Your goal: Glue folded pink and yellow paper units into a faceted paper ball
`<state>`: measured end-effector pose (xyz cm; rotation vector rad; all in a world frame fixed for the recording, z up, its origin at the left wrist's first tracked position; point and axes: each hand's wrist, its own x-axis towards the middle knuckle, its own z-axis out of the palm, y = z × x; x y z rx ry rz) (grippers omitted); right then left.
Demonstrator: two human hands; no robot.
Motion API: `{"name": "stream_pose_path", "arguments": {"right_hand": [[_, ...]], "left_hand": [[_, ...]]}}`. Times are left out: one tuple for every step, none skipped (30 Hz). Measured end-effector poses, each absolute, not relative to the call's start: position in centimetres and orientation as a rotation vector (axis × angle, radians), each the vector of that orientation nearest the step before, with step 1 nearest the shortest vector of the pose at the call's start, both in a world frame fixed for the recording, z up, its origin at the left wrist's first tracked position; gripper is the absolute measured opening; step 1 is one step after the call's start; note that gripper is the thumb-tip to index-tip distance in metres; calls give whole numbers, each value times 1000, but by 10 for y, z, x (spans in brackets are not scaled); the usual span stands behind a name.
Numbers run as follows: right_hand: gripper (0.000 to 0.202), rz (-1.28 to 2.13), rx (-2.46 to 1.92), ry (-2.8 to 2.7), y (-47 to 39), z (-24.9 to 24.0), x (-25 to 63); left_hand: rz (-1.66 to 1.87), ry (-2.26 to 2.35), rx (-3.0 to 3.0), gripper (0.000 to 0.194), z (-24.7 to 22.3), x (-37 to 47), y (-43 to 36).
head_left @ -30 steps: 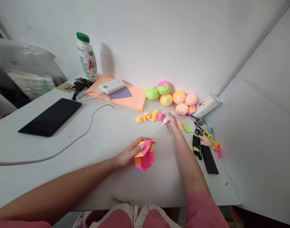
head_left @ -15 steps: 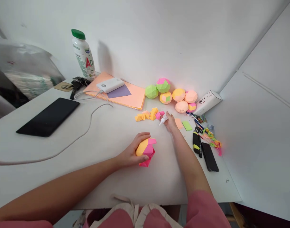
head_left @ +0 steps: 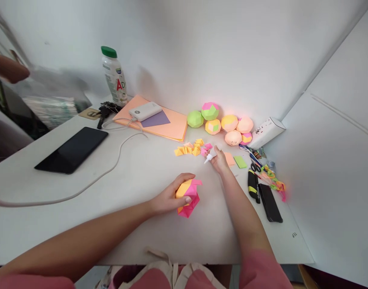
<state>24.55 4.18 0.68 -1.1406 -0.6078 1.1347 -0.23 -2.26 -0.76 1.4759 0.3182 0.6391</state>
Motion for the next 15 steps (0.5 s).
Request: {"name": "stream_pose_path", "arguments": {"right_hand": [[20, 1136, -1135, -612, 34, 10, 245], [21, 1148, -1130, -619, 26, 12, 244], [23, 1160, -1124, -625, 15, 15, 243], [24, 1179, -1119, -632, 4, 18, 240], [27, 1209, -1111, -647, -8, 20, 237], [29, 1265, -1085, -686, -20, 22, 233], [32, 1318, -1066, -720, -31, 23, 229], [32, 1351, -1053, -740, -41, 23, 224], [31, 1403, -1041, -762, -50, 23, 219], [31, 1438, -1026, -778, -57, 23, 215], [31, 1460, -1014, -797, -61, 23, 210], [31, 1475, -1007, -820, -65, 23, 207], [32, 1480, -1005, -844, -66, 24, 205], [33, 1485, -1010, -868, -67, 24, 203], [35, 1494, -1023, -887, -67, 24, 203]], "left_hand": [[615, 315, 1445, 63, -7, -2, -23], [588, 311, 1414, 64, -7, -3, -22], [557, 306, 1386, 65, -7, -3, -22], [533, 305, 1368, 66, -7, -3, -22], [516, 307, 1360, 67, -6, -4, -22], [509, 308, 1363, 68, -6, -4, -22], [510, 306, 1374, 68, -7, -4, -22], [515, 298, 1391, 68, -7, -4, -22], [523, 283, 1408, 68, -8, -4, -22], [530, 262, 1419, 68, -8, -3, -22], [535, 240, 1425, 67, -8, -3, -23], [539, 223, 1429, 67, -9, -2, -23], [542, 213, 1433, 65, -9, -2, -23], [545, 209, 1436, 64, -8, -2, -22], [548, 211, 1441, 63, -8, -1, -22]]}}
